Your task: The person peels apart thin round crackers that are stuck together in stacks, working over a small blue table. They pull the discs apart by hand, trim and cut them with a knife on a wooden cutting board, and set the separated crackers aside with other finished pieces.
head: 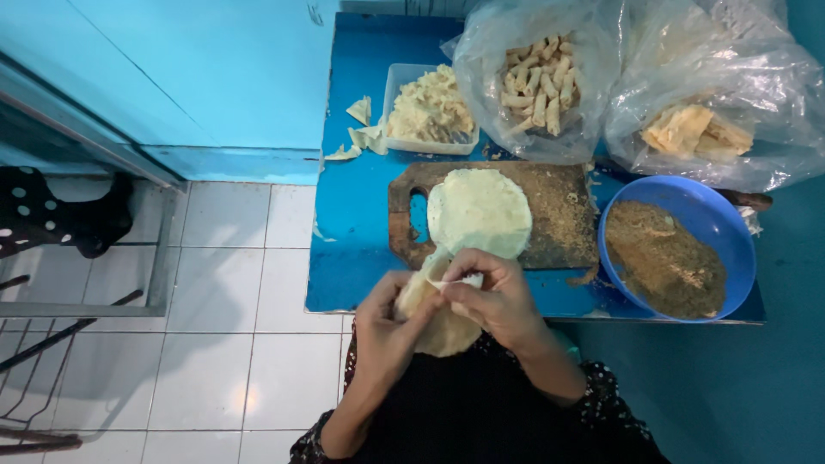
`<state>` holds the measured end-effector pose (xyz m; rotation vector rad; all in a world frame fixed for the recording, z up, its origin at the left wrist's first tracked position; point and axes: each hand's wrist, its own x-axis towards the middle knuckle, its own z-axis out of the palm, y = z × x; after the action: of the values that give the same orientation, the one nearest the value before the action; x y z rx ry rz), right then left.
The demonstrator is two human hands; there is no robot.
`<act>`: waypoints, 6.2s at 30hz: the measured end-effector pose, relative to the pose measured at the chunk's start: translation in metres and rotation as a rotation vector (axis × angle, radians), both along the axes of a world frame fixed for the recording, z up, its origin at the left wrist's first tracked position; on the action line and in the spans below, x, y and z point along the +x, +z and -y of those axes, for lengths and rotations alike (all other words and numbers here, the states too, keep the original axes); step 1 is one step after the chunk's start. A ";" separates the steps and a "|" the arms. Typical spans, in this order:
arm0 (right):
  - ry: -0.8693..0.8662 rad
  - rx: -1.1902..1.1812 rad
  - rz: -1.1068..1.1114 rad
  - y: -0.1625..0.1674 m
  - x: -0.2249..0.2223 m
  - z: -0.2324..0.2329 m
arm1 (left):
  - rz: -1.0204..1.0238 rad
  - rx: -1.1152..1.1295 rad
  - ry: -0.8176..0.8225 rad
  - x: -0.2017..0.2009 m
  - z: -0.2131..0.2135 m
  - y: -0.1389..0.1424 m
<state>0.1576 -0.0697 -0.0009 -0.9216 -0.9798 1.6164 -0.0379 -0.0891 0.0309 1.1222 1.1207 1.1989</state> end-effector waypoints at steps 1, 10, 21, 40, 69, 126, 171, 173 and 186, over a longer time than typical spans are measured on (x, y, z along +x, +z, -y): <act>-0.029 0.000 0.004 0.001 0.001 -0.001 | -0.015 -0.065 -0.013 -0.001 0.000 -0.001; 0.086 -0.134 -0.202 -0.002 0.009 0.000 | 0.096 0.254 0.071 -0.006 0.004 -0.002; 0.007 -0.379 -0.456 -0.044 0.050 0.020 | 0.393 -0.082 0.172 -0.031 0.005 0.005; -0.536 0.399 0.487 0.055 0.093 -0.029 | 0.505 0.054 0.518 -0.097 0.002 -0.039; -0.349 0.767 1.310 0.058 0.060 -0.018 | 0.573 -0.079 0.374 -0.080 -0.007 -0.028; -0.110 -0.038 -0.182 -0.001 0.001 -0.005 | 0.278 0.090 0.240 0.013 -0.010 -0.023; -0.245 0.345 0.104 0.005 -0.019 -0.003 | 0.078 0.173 0.092 0.008 -0.006 -0.018; -0.240 0.032 -0.364 0.010 -0.021 -0.007 | 0.138 0.121 0.147 0.008 -0.006 -0.018; -0.230 0.363 0.287 -0.003 -0.015 0.004 | -0.002 0.145 -0.074 -0.001 -0.006 -0.002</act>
<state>0.1429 -0.0733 -0.0044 -0.9855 -1.2644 1.0865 -0.0393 -0.0832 0.0286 1.2647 0.9974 1.2367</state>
